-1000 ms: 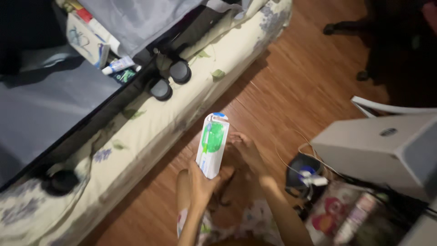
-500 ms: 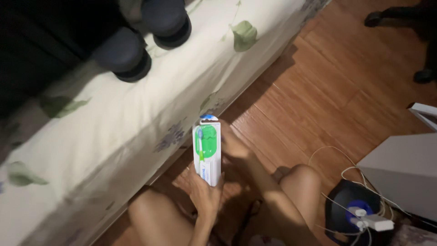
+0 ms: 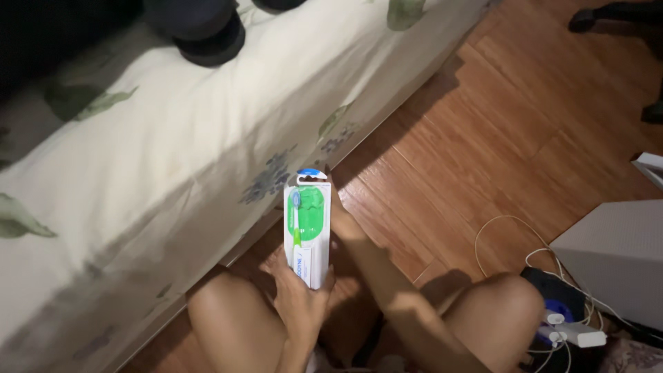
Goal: The person removes clothing, a small bag, and toiletries from a suitcase and places the clothes into a closet shelf and the toiletries into a drawer.
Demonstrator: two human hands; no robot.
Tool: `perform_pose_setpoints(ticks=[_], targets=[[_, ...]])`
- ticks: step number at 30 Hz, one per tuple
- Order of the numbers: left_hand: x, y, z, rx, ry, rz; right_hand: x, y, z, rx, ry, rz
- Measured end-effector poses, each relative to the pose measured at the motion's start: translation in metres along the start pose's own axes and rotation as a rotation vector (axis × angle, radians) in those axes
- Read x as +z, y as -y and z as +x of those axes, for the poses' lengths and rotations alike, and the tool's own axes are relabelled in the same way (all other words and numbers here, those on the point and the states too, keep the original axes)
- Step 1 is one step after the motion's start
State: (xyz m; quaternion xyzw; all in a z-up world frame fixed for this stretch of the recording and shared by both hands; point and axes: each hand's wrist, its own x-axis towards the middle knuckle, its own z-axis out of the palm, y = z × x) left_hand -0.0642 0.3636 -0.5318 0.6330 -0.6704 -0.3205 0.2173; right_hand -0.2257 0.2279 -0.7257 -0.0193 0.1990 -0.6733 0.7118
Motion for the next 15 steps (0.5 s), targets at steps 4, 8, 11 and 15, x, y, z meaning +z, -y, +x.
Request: perform_pose_setpoints(ticks=[4,8,11,15], targets=[[-0.008,0.004,-0.002,0.117,-0.044,0.008,0.040,0.005,-0.043,-0.375,-0.195,-1.269],[-0.008,0.006,-0.002,0.098,-0.007,0.006,0.071,0.024,-0.074,-0.466,0.011,-2.033],[-0.004,0.003,0.000,0.144,-0.010,0.001,0.079,0.031,-0.089,-0.551,0.039,-2.093],[-0.001,0.002,0.003,0.093,0.063,-0.033,0.068,0.031,-0.104,-0.196,-0.098,-2.131]])
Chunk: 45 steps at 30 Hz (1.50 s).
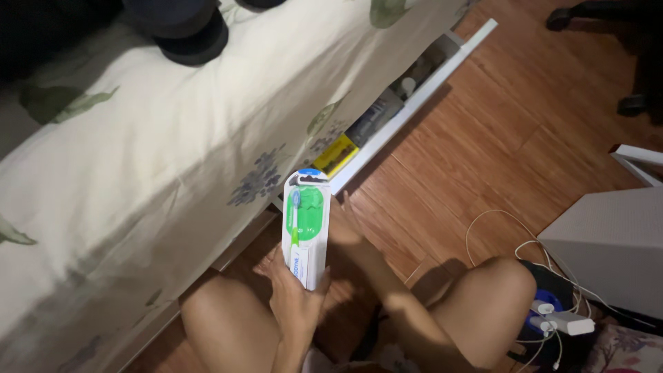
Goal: The person removes clothing, a small bag, and toiletries from a suitcase and places the clothes into a closet shelf and the toiletries into a drawer.
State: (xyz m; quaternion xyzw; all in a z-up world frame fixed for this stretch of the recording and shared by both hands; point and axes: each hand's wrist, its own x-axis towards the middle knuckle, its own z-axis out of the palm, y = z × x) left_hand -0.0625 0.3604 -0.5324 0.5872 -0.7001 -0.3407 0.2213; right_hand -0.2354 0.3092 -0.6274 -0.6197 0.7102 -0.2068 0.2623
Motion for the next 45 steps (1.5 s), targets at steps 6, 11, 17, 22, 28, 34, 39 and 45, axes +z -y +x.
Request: perform_pose_setpoints(ticks=[6,11,17,22,28,34,39,45], targets=[[-0.003,-0.005,0.003,-0.042,0.054,-0.040,0.016,-0.039,-0.072,-0.120,-0.105,-0.389],[0.009,-0.005,0.004,-0.016,0.093,-0.095,-0.022,-0.037,-0.118,-0.100,0.006,-0.254],[0.030,-0.007,-0.006,0.127,0.095,-0.135,-0.089,0.003,-0.112,0.271,0.219,0.115],[0.051,-0.020,-0.014,-0.112,0.296,-0.285,-0.065,-0.009,-0.124,0.211,0.058,0.783],[0.075,0.000,-0.016,0.349,0.340,-0.272,-0.026,-0.075,-0.144,0.479,-0.165,1.258],[0.084,0.016,-0.018,0.207,0.382,-0.309,-0.058,-0.131,-0.131,0.654,-0.461,1.310],[0.083,0.017,-0.017,0.222,0.357,-0.313,-0.093,-0.135,-0.121,0.657,-0.549,1.166],[0.091,0.016,-0.018,0.280,0.376,-0.279,-0.064,-0.167,-0.103,0.526,-0.559,1.386]])
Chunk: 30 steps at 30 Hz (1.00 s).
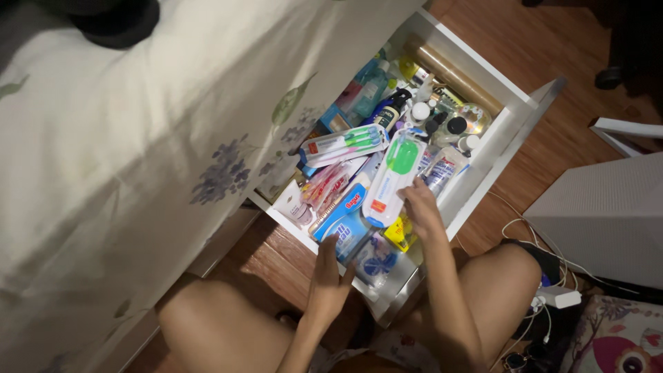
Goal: The person removes clothing, a small bag, and toiletries from a suitcase and places the clothes into a closet shelf and the toiletries into a drawer.
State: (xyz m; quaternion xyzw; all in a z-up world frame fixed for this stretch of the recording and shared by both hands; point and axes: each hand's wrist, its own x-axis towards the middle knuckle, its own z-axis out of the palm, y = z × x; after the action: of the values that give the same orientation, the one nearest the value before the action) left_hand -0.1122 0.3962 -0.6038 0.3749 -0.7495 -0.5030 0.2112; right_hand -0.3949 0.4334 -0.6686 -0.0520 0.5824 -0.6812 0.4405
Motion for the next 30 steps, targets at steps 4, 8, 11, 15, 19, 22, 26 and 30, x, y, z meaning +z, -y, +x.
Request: perform_pose_setpoints(ticks=[4,8,11,15,19,22,26,30], targets=[[0.004,0.004,-0.003,0.098,-0.014,0.059,-0.007,-0.024,0.036,0.005,-0.020,-0.120],[0.003,0.005,-0.008,0.090,0.010,0.060,-0.005,-0.025,0.085,-0.109,-0.031,-0.150],[0.008,0.006,-0.014,0.128,0.025,0.081,-0.001,-0.021,0.107,-0.122,-0.047,-0.213],[0.016,0.006,-0.016,0.136,0.065,0.096,0.013,-0.024,0.131,-0.145,-0.119,-0.213],[0.031,0.000,-0.018,0.092,0.119,0.041,0.009,-0.041,0.142,-0.147,-0.019,-0.312],[0.038,-0.003,-0.019,0.202,0.145,0.115,0.005,-0.042,0.125,-0.163,-0.017,-0.347],[0.036,-0.001,-0.015,0.201,0.184,0.126,-0.012,-0.025,0.053,-0.380,-0.030,-0.544],[0.029,0.010,-0.008,0.177,0.169,0.175,-0.025,-0.014,-0.048,-0.633,-0.297,-0.944]])
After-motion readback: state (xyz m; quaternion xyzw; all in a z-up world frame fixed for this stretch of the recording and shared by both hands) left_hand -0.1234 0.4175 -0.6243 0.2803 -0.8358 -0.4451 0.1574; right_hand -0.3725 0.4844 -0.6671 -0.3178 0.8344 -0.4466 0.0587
